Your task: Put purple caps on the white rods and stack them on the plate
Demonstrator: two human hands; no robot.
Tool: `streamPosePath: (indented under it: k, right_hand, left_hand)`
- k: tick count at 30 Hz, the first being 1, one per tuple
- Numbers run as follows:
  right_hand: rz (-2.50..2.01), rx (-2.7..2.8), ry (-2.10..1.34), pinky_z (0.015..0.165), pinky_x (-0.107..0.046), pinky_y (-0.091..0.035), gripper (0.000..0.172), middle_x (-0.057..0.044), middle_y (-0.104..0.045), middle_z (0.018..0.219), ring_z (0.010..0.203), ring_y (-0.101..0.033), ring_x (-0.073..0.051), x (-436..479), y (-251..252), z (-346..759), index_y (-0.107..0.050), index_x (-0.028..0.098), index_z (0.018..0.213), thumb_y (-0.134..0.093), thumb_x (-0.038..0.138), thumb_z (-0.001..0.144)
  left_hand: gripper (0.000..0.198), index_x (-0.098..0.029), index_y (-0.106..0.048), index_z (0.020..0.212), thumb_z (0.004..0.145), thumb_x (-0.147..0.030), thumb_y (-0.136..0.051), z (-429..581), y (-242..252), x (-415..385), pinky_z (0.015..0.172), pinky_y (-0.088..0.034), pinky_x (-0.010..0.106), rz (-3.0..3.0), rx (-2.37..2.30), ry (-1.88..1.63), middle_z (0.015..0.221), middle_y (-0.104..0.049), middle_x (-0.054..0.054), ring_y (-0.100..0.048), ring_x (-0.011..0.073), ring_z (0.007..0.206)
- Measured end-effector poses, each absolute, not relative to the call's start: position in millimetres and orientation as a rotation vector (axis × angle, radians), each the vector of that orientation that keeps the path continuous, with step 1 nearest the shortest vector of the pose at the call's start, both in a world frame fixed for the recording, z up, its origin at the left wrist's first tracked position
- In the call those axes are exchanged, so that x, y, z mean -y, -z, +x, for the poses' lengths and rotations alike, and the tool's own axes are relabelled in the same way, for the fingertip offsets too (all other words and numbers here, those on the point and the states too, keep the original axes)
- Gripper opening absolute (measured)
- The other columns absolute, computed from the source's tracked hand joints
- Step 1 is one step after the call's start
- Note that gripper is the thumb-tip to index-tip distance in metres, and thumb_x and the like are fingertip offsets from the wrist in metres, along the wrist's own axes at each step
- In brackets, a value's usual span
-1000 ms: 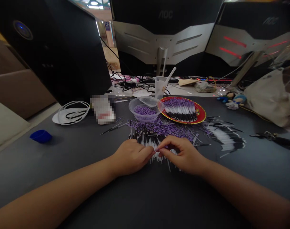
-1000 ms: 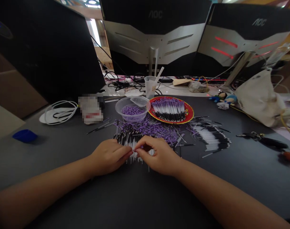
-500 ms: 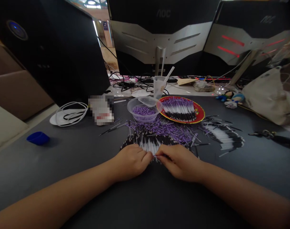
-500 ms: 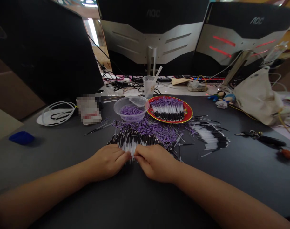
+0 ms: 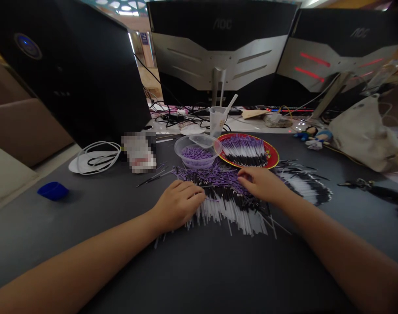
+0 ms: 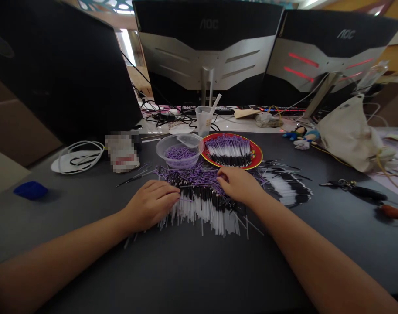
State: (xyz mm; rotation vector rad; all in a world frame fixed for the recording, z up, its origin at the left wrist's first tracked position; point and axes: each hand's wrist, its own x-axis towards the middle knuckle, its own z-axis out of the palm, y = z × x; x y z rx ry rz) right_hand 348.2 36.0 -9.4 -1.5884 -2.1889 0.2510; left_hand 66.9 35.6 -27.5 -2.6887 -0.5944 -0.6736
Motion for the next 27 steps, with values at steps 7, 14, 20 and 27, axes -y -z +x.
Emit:
streamPosePath:
  k: [7, 14, 20, 27]
  right_hand:
    - [-1.746, 2.216, -0.032, 0.064, -0.031, -0.040, 0.019, -0.008, -0.064, 0.087, 0.074, -0.058, -0.019, -48, 28, 353, -0.063, 0.020, 0.087, -0.049, 0.031, 0.083]
    - [-1.710, 2.237, -0.025, 0.070, -0.033, -0.043, 0.017, -0.009, -0.062, 0.090, 0.078, -0.058, -0.020, -45, 25, 353, -0.060, 0.019, 0.086, -0.044, 0.026, 0.084]
    - [-1.670, 2.296, -0.050, 0.079, -0.034, -0.044, 0.019, -0.009, -0.062, 0.097, 0.090, -0.058, -0.022, -45, 27, 351, -0.062, 0.019, 0.094, -0.047, 0.027, 0.085]
    - [-1.648, 2.294, 0.001, 0.082, -0.034, -0.045, 0.018, -0.007, -0.061, 0.101, 0.092, -0.058, -0.021, -46, 31, 349, -0.060, 0.021, 0.099, -0.049, 0.025, 0.085]
  left_hand:
    - [0.016, -0.020, -0.058, 0.101, 0.086, -0.019, -0.052, 66, 28, -35, 0.060, -0.033, 0.030, -2.591, 0.521, 0.673, 0.066, -0.054, 0.000, -0.046, 0.0141, 0.063]
    - [0.022, -0.017, -0.051, 0.110, 0.089, -0.018, -0.045, 64, 32, -34, 0.051, -0.033, 0.028, -2.648, 0.454, 0.628, 0.064, -0.057, -0.003, -0.050, 0.0114, 0.056]
    - [0.019, -0.017, -0.051, 0.108, 0.091, -0.021, -0.045, 64, 32, -33, 0.050, -0.036, 0.027, -2.665, 0.448, 0.616, 0.070, -0.062, -0.002, -0.055, 0.0116, 0.059]
    - [0.018, -0.017, -0.053, 0.105, 0.091, -0.023, -0.044, 65, 32, -33, 0.051, -0.038, 0.025, -2.673, 0.429, 0.626, 0.070, -0.063, 0.000, -0.057, 0.0112, 0.060]
